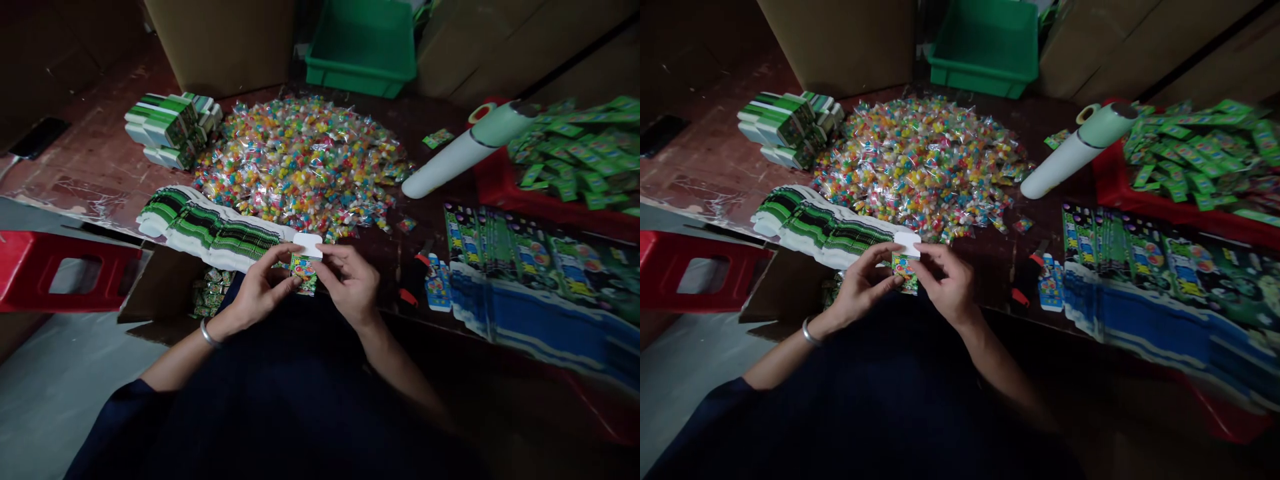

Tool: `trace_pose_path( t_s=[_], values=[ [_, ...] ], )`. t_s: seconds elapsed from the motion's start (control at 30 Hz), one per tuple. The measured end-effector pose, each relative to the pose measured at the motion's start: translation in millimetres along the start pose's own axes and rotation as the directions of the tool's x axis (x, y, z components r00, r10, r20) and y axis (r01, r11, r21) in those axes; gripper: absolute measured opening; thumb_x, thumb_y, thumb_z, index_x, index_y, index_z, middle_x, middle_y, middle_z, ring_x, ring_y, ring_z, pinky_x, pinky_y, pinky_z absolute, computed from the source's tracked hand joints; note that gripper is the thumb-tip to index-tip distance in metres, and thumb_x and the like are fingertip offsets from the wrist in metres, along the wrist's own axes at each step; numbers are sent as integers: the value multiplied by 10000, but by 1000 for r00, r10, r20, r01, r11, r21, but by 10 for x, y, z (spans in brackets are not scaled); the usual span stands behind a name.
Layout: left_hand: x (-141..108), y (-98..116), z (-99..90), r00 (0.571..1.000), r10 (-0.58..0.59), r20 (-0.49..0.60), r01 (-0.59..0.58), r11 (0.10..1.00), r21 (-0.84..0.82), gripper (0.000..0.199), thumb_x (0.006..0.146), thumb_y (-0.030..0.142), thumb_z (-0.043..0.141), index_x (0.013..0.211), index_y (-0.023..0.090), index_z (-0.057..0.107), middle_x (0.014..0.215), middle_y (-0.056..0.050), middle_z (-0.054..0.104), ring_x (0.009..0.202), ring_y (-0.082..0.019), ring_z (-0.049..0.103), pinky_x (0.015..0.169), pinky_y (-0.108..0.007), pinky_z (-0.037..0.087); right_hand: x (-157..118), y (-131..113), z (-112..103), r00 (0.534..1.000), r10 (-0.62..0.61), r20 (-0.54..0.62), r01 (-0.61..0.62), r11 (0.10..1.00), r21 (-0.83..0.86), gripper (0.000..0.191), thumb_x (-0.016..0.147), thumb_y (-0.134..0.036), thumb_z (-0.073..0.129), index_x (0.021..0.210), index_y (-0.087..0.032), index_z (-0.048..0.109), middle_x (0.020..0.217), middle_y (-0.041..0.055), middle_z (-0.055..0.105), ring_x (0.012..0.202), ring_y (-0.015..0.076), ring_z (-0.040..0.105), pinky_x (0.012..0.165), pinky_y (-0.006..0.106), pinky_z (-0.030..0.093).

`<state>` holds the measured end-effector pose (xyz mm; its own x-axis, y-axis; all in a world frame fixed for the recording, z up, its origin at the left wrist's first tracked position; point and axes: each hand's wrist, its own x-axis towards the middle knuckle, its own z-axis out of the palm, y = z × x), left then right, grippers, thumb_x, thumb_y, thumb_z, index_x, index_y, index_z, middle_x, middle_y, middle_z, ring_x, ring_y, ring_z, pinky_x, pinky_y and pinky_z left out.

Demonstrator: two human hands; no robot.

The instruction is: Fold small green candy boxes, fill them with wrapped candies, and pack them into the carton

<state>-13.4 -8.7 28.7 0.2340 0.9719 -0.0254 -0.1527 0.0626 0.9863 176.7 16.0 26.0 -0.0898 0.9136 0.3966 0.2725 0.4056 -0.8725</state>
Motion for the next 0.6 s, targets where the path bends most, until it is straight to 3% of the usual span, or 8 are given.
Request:
trace_pose_path(
  t_s=[0.13,0.23,0.3,0.37,0.5,0.6],
  values=[
    [3,-47,-8,997,-67,45,70,995,-71,354,878,345,821,1139,200,629,1079,-40,628,736,-89,559,647,-201,497,-44,26,68,995,-103,0,103,994,-32,27,948,-241,721,967,-246,740,997,37,782,920,197,763,854,351,620],
    [14,-78,-11,997,-59,41,63,993,-102,374,865,325,838,1140,204,615,1113,-36,602,771,-85,564,687,-196,515,-28,13,87,994,-108,1,108,993,-38,52,957,-240,706,906,-239,714,1076,61,775,1001,216,755,894,376,609],
    [24,-80,-7,1000,-17,3,17,991,-134,411,848,308,852,1151,227,586,1133,-29,584,789,-84,573,703,-195,532,-24,10,109,997,-53,-51,55,998,41,40,960,-263,713,991,-247,693,1079,59,770,1003,212,756,879,366,609],
    [29,-70,-2,1000,5,-26,-9,986,-165,449,835,301,863,1153,248,551,1113,-15,571,774,-76,576,684,-184,534,-17,2,131,997,21,-81,-10,990,143,186,935,-310,758,1083,-254,660,1018,41,766,948,201,758,843,345,607],
    [10,-58,-13,998,23,-64,-28,996,-87,428,848,296,845,1142,243,539,1125,-32,575,874,-111,610,721,-196,564,61,-59,119,992,116,58,-126,971,204,199,893,-391,800,902,-234,677,905,21,747,863,181,725,780,311,587],
    [-16,-75,-47,995,56,-78,-54,998,37,395,877,269,806,1175,230,551,1166,-64,605,1026,-170,634,809,-246,596,162,-87,58,952,264,157,-294,930,221,231,836,-405,841,853,-217,707,863,19,742,777,164,701,691,287,572]
  ],
)
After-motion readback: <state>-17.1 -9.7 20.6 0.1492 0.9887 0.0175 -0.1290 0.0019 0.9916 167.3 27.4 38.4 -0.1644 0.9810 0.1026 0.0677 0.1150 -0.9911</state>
